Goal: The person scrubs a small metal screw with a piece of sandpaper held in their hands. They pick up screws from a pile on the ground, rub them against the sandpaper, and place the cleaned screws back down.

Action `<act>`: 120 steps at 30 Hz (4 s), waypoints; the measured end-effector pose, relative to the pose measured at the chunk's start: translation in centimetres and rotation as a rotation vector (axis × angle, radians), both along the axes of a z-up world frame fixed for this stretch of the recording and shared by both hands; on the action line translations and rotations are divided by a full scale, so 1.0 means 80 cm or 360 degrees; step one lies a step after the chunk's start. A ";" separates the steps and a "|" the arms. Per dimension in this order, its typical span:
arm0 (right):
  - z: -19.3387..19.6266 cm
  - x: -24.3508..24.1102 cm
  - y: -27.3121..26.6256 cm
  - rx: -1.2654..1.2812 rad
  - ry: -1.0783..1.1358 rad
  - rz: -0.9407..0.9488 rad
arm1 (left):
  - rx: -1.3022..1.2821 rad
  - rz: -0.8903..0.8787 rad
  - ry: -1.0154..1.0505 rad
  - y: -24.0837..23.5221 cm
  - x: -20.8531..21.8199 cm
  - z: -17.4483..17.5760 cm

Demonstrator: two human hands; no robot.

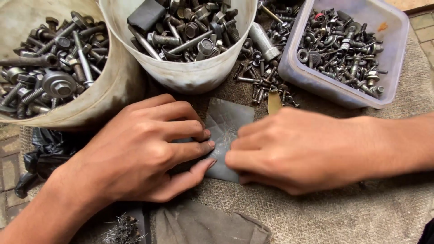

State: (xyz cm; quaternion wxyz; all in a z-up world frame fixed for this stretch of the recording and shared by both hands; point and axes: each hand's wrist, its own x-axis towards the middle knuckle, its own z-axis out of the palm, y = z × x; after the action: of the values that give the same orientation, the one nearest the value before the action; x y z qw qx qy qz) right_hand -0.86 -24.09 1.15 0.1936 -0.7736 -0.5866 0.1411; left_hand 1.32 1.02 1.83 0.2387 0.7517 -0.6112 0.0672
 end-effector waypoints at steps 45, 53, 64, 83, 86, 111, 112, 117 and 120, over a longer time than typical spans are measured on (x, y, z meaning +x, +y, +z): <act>-0.017 -0.090 -0.123 0.0262 -0.0409 -0.1079 | 0.0117 0.0052 -0.0021 -0.003 -0.005 0.006; -0.017 -0.097 -0.121 0.0429 -0.0464 -0.1189 | 0.0119 0.0060 -0.0017 -0.004 -0.004 0.005; -0.018 -0.102 -0.122 0.0536 -0.0457 -0.1265 | 0.0110 0.0075 0.0019 -0.005 -0.003 0.003; -0.017 -0.103 -0.127 0.0768 -0.0250 -0.1218 | 0.0100 0.0083 0.0078 -0.006 -0.002 0.002; -0.021 -0.103 -0.130 0.0862 -0.0212 -0.1245 | 0.0082 0.0086 0.0081 -0.007 -0.002 0.001; -0.015 -0.105 -0.127 0.0890 -0.0112 -0.1365 | 0.0076 0.0099 0.0072 -0.009 -0.003 0.000; -0.015 -0.105 -0.128 0.0890 -0.0110 -0.1365 | 0.0077 0.0100 0.0074 -0.008 -0.003 -0.001; -0.017 -0.104 -0.128 0.0915 -0.0092 -0.1355 | 0.0081 0.0093 0.0054 -0.008 -0.002 -0.001; -0.019 -0.105 -0.130 0.0888 -0.0138 -0.1386 | 0.0087 0.0102 0.0060 -0.008 -0.002 -0.001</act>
State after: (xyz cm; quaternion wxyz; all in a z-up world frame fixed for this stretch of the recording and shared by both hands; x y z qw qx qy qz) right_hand -9.28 -34.50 -0.36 0.4089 -0.8701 -0.2331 -0.1464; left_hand 1.13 0.39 1.78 0.2272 0.7783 -0.5838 0.0438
